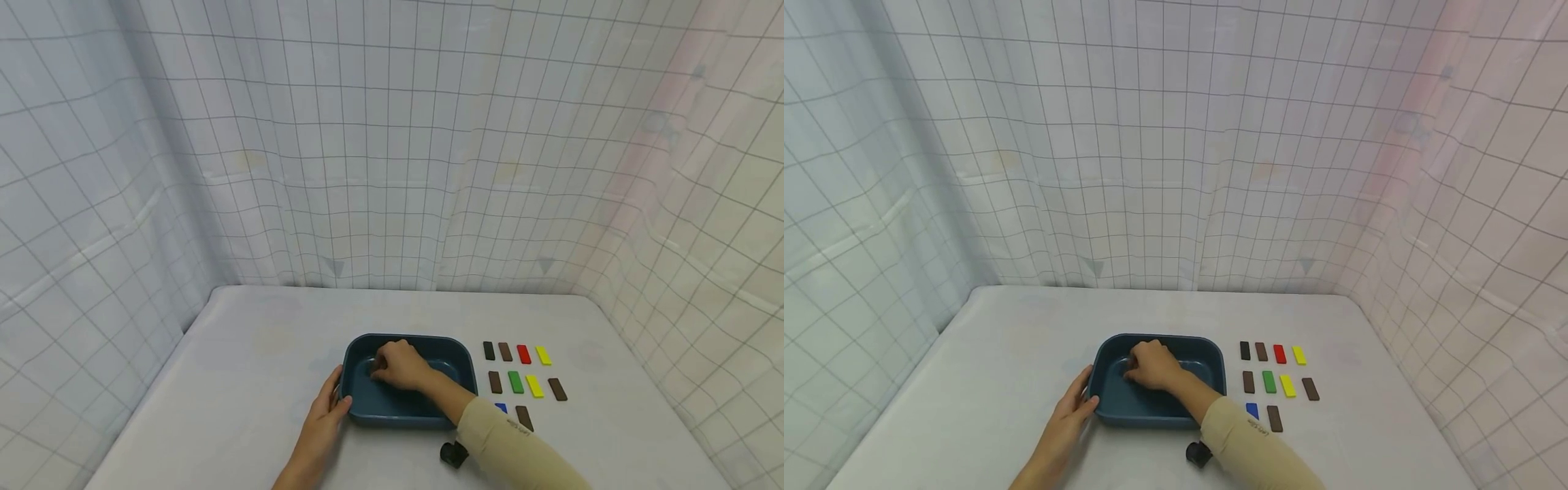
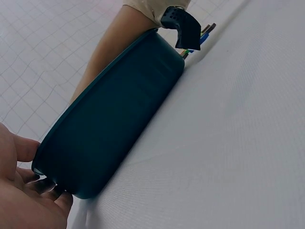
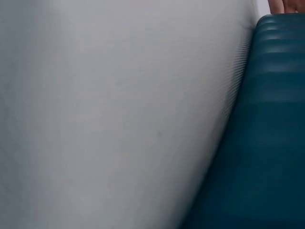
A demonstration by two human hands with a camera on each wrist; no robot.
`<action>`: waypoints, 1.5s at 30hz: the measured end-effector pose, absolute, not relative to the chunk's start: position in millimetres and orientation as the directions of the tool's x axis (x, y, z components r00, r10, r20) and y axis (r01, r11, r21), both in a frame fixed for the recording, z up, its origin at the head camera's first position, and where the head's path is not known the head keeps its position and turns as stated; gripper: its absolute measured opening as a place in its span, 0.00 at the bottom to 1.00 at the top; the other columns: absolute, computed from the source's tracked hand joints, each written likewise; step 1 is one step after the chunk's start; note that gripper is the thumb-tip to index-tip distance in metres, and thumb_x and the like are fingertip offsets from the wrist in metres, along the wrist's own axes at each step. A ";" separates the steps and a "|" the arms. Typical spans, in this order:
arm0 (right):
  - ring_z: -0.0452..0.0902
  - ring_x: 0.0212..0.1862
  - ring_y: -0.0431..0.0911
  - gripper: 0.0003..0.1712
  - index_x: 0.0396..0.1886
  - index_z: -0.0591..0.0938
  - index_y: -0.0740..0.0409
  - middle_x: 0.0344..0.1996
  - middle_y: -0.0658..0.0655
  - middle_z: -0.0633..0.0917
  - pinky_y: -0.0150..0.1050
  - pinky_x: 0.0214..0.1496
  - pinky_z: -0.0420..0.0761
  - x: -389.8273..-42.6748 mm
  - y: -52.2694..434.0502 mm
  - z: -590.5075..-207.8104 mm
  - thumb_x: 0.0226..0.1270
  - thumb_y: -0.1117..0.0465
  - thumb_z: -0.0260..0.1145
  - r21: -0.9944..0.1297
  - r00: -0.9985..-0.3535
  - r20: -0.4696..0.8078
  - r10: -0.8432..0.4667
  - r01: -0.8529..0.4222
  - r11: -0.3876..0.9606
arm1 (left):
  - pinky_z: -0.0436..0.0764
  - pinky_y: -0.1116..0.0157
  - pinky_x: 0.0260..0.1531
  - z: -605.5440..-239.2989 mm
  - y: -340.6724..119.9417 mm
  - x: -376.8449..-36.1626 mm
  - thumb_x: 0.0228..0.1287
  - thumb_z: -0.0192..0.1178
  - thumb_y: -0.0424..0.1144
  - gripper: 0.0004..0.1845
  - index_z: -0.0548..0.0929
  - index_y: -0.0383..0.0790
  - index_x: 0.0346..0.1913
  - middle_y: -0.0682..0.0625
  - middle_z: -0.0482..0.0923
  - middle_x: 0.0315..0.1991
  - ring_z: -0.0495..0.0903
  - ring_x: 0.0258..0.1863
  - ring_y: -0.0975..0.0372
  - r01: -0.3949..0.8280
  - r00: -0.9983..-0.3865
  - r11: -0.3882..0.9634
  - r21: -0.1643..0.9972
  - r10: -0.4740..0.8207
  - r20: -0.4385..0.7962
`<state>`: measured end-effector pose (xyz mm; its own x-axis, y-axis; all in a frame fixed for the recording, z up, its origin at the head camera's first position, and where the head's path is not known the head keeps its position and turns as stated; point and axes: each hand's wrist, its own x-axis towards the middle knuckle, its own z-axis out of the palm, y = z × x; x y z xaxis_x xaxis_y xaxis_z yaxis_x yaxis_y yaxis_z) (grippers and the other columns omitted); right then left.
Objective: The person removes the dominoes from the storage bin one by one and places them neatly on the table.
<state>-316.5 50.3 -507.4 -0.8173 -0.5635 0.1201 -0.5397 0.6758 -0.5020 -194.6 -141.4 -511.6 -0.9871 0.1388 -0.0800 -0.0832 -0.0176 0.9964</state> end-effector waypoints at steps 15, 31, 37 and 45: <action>0.80 0.29 0.36 0.07 0.33 0.87 0.51 0.25 0.42 0.85 0.31 0.31 0.80 -330.4 58.8 -505.3 0.62 0.60 0.80 -0.741 -0.770 -0.017 -0.638 -0.419 0.525 | 0.50 0.43 0.75 -509.4 -142.5 -194.1 0.83 0.49 0.33 0.34 0.48 0.36 0.83 0.34 0.41 0.82 0.41 0.80 0.42 -0.099 -0.986 -0.040 0.994 0.139 -0.093; 0.82 0.32 0.44 0.08 0.35 0.84 0.59 0.28 0.52 0.83 0.38 0.36 0.85 -325.0 82.0 -483.6 0.66 0.62 0.76 -0.911 -0.824 -0.045 -0.565 -0.199 0.362 | 0.50 0.43 0.75 -509.9 -140.4 -193.6 0.82 0.50 0.34 0.34 0.50 0.35 0.83 0.33 0.44 0.82 0.43 0.80 0.40 -0.089 -0.990 -0.011 0.996 0.107 -0.088; 0.83 0.35 0.46 0.08 0.35 0.83 0.61 0.30 0.53 0.84 0.41 0.39 0.87 -322.5 100.2 -470.7 0.67 0.64 0.75 -0.922 -0.833 -0.069 -0.549 -0.157 0.354 | 0.49 0.44 0.75 -510.2 -139.2 -192.9 0.82 0.51 0.35 0.34 0.51 0.35 0.83 0.34 0.44 0.82 0.43 0.80 0.41 -0.090 -0.991 -0.015 0.996 0.101 -0.088; 0.85 0.40 0.49 0.08 0.38 0.82 0.62 0.32 0.56 0.84 0.47 0.45 0.88 -317.6 126.0 -459.6 0.69 0.63 0.73 -0.929 -0.854 -0.095 -0.512 -0.109 0.353 | 0.51 0.43 0.75 -509.8 -140.0 -191.3 0.82 0.50 0.34 0.35 0.49 0.36 0.83 0.34 0.41 0.82 0.40 0.80 0.40 -0.079 -0.991 -0.006 0.997 0.110 -0.078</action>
<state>-317.6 126.0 -459.6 -0.8535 -0.5124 -0.0949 -0.1087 0.3532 -0.9292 -191.3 -140.0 -509.8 -0.9909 0.1099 -0.0776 -0.0788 -0.0065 0.9969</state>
